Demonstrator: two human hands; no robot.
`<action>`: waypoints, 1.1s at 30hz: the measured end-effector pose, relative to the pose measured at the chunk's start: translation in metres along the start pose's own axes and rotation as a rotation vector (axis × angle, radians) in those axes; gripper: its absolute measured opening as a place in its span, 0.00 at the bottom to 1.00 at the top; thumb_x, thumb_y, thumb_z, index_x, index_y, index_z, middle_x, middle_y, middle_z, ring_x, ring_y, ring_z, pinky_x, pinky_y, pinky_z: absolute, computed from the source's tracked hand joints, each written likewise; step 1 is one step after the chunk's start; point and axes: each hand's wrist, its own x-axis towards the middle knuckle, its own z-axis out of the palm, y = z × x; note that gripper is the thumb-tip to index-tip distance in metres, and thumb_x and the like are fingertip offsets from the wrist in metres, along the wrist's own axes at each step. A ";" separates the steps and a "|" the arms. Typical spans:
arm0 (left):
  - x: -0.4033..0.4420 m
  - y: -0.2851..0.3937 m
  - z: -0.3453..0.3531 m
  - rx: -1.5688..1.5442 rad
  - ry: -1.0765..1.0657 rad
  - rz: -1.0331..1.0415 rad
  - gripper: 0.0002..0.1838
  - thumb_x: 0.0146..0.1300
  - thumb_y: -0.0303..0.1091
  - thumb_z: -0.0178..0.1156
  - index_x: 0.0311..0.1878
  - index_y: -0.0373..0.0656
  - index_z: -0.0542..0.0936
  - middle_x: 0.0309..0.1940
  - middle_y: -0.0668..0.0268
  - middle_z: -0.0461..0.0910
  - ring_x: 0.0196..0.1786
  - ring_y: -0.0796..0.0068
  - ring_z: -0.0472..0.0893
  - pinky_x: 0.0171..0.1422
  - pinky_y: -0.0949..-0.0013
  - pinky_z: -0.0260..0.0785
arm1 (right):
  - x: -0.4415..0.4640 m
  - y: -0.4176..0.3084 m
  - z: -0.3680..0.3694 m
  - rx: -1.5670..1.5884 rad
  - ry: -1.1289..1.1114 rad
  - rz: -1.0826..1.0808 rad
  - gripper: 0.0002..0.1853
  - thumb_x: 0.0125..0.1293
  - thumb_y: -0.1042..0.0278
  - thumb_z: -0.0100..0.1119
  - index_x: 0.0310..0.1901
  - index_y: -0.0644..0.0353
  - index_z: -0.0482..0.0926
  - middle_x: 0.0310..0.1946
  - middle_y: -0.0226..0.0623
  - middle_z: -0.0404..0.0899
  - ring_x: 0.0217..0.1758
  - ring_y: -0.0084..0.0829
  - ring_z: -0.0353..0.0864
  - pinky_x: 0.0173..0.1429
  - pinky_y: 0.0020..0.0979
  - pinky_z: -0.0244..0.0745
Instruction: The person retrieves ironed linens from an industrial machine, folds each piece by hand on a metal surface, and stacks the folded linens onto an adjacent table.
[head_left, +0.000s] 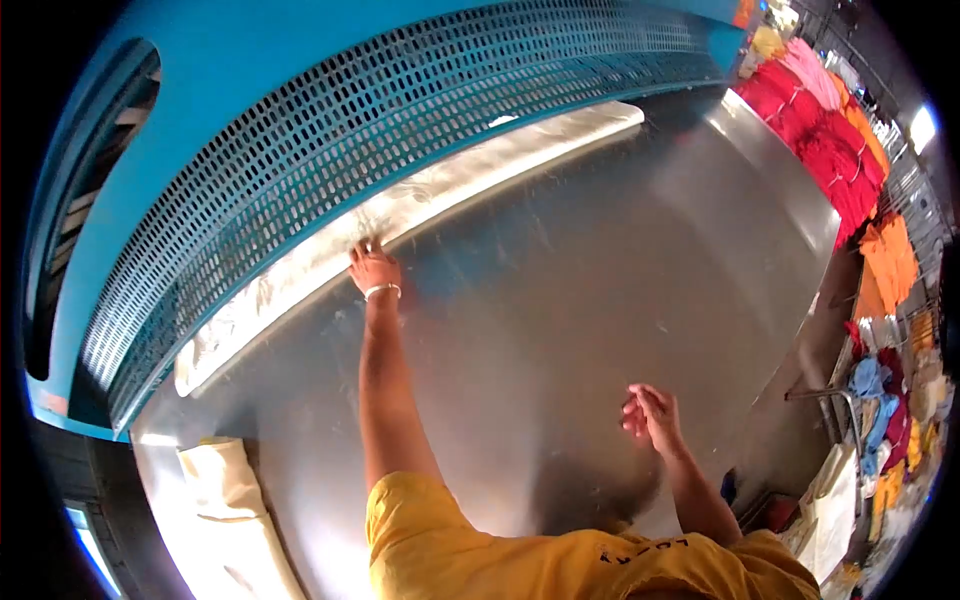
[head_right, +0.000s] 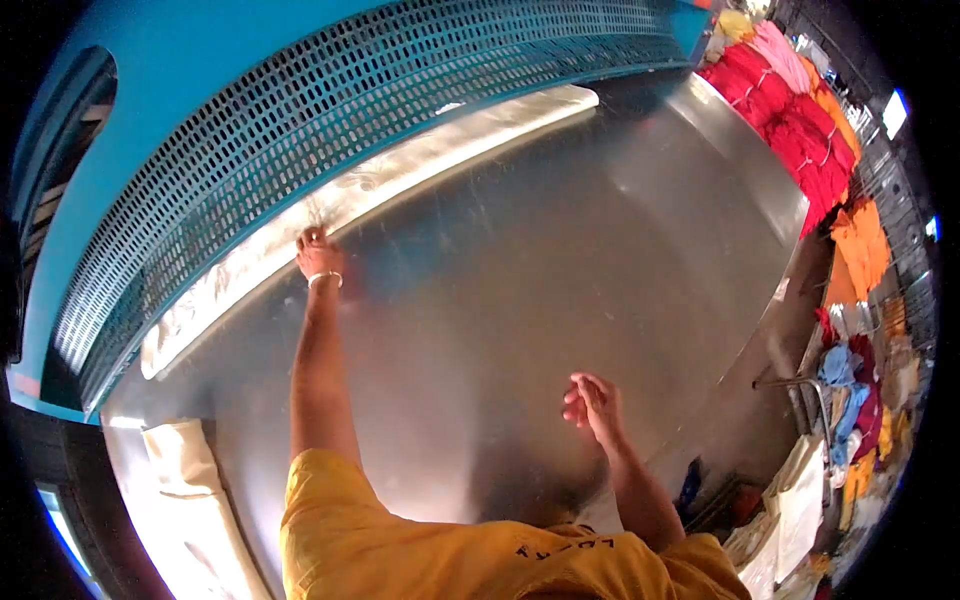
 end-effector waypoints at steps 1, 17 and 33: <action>0.013 -0.001 0.010 0.063 -0.018 -0.017 0.20 0.50 0.31 0.56 0.49 0.51 0.75 0.52 0.64 0.69 0.55 0.63 0.67 0.54 0.58 0.63 | -0.001 -0.005 0.002 -0.022 -0.005 -0.019 0.15 0.67 0.59 0.50 0.44 0.63 0.74 0.24 0.36 0.78 0.18 0.24 0.78 0.13 0.18 0.63; -0.352 0.026 -0.204 -0.620 -0.287 0.355 0.10 0.46 0.23 0.55 0.32 0.46 0.80 0.33 0.65 0.76 0.35 0.61 0.75 0.38 0.62 0.71 | -0.001 -0.032 0.009 0.234 -0.257 0.254 0.24 0.63 0.45 0.51 0.49 0.58 0.71 0.35 0.35 0.78 0.32 0.25 0.79 0.33 0.27 0.74; -0.470 0.105 -0.224 -0.353 -0.135 0.003 0.17 0.47 0.29 0.56 0.43 0.53 0.80 0.36 0.67 0.74 0.42 0.64 0.73 0.45 0.65 0.67 | 0.178 0.086 -0.384 0.008 0.640 -0.642 0.28 0.63 0.53 0.50 0.60 0.62 0.63 0.51 0.43 0.70 0.54 0.38 0.71 0.51 0.37 0.72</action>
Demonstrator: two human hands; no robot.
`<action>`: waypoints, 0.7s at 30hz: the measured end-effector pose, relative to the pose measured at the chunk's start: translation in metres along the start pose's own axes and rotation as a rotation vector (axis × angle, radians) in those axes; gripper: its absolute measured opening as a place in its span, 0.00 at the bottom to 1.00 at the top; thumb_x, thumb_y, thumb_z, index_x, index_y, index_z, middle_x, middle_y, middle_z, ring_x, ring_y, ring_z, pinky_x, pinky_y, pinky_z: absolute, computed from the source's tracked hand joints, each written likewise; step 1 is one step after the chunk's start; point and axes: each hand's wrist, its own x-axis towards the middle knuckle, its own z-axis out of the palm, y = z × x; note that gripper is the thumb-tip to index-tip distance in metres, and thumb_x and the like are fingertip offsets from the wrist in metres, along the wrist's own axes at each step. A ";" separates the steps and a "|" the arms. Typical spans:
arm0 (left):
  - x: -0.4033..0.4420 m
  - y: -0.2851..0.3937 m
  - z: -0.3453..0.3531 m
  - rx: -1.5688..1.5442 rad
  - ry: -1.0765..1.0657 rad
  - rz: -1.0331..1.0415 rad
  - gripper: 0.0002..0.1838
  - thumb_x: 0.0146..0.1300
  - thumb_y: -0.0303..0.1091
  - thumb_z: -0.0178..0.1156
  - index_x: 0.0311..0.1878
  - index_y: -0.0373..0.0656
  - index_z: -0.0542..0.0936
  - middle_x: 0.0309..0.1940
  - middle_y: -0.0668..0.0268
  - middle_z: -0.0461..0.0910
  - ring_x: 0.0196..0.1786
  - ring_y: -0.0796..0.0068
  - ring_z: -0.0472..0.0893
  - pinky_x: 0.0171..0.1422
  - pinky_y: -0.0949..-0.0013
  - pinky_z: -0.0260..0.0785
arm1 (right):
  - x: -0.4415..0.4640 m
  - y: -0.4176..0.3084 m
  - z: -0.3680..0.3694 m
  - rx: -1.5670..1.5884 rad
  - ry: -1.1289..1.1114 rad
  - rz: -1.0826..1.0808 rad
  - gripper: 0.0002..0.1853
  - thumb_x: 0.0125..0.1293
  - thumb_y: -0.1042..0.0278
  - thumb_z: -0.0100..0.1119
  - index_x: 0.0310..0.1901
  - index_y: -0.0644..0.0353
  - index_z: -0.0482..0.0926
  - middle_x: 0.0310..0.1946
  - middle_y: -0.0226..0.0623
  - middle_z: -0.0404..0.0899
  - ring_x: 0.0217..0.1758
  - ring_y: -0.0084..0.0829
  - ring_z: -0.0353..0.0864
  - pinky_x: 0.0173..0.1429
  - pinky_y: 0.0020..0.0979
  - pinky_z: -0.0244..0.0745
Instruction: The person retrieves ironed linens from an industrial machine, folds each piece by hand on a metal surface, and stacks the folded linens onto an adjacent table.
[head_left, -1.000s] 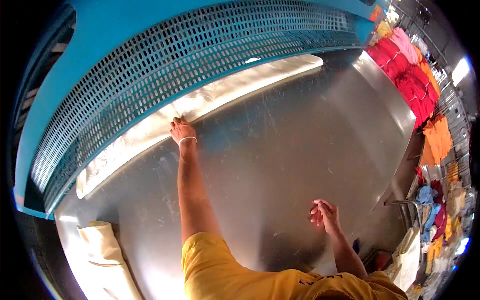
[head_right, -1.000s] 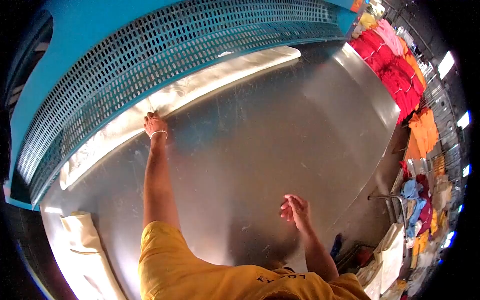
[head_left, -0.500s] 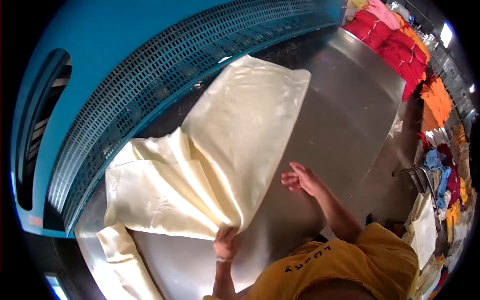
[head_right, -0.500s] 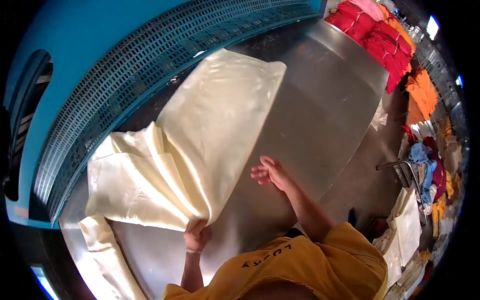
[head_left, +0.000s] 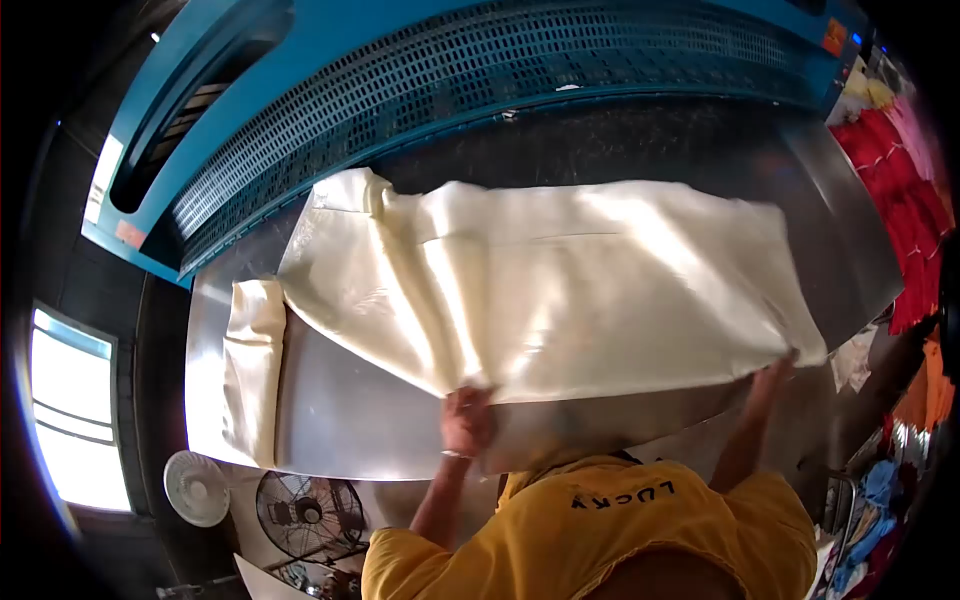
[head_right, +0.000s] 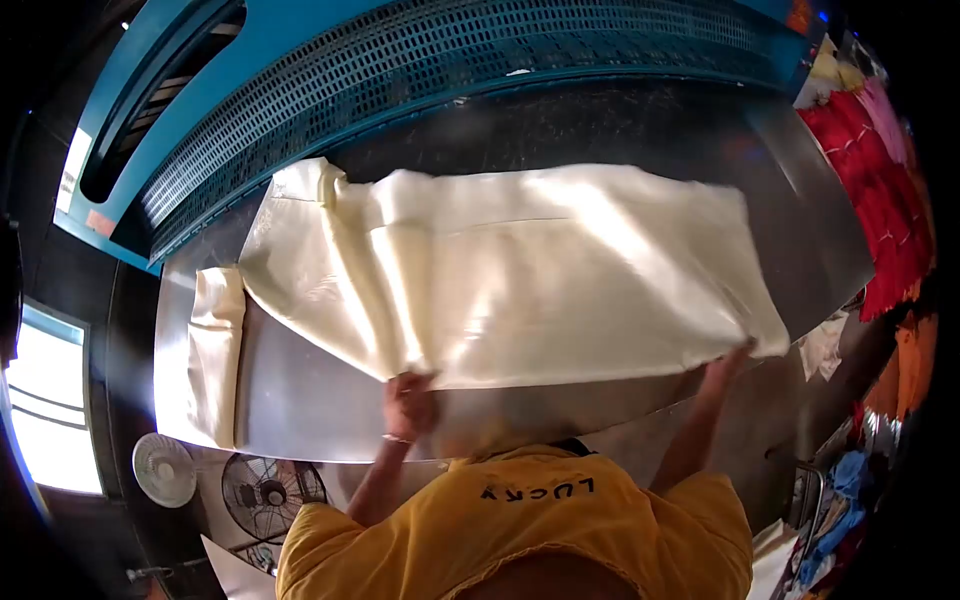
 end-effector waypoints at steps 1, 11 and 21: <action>0.014 0.040 0.009 -0.020 -0.039 0.058 0.18 0.46 0.29 0.56 0.44 0.52 0.80 0.34 0.65 0.73 0.40 0.64 0.72 0.44 0.64 0.67 | 0.018 -0.003 -0.008 -0.222 -0.089 -0.253 0.27 0.64 0.56 0.48 0.61 0.62 0.62 0.51 0.44 0.70 0.54 0.38 0.71 0.52 0.36 0.71; 0.172 0.136 0.085 -1.288 0.050 -0.263 0.37 0.51 0.34 0.66 0.58 0.43 0.52 0.48 0.59 0.67 0.48 0.70 0.69 0.47 0.67 0.69 | -0.232 -0.271 0.229 -0.038 -1.325 -0.788 0.28 0.54 0.77 0.55 0.59 0.58 0.65 0.58 0.43 0.65 0.64 0.42 0.60 0.66 0.39 0.55; 0.119 -0.233 -0.063 0.413 0.453 -0.729 0.43 0.36 0.45 0.70 0.57 0.41 0.66 0.52 0.56 0.71 0.52 0.53 0.71 0.55 0.54 0.65 | -0.247 -0.229 0.149 -0.229 -0.869 -0.110 0.15 0.52 0.73 0.59 0.44 0.62 0.74 0.41 0.43 0.74 0.46 0.45 0.74 0.45 0.40 0.72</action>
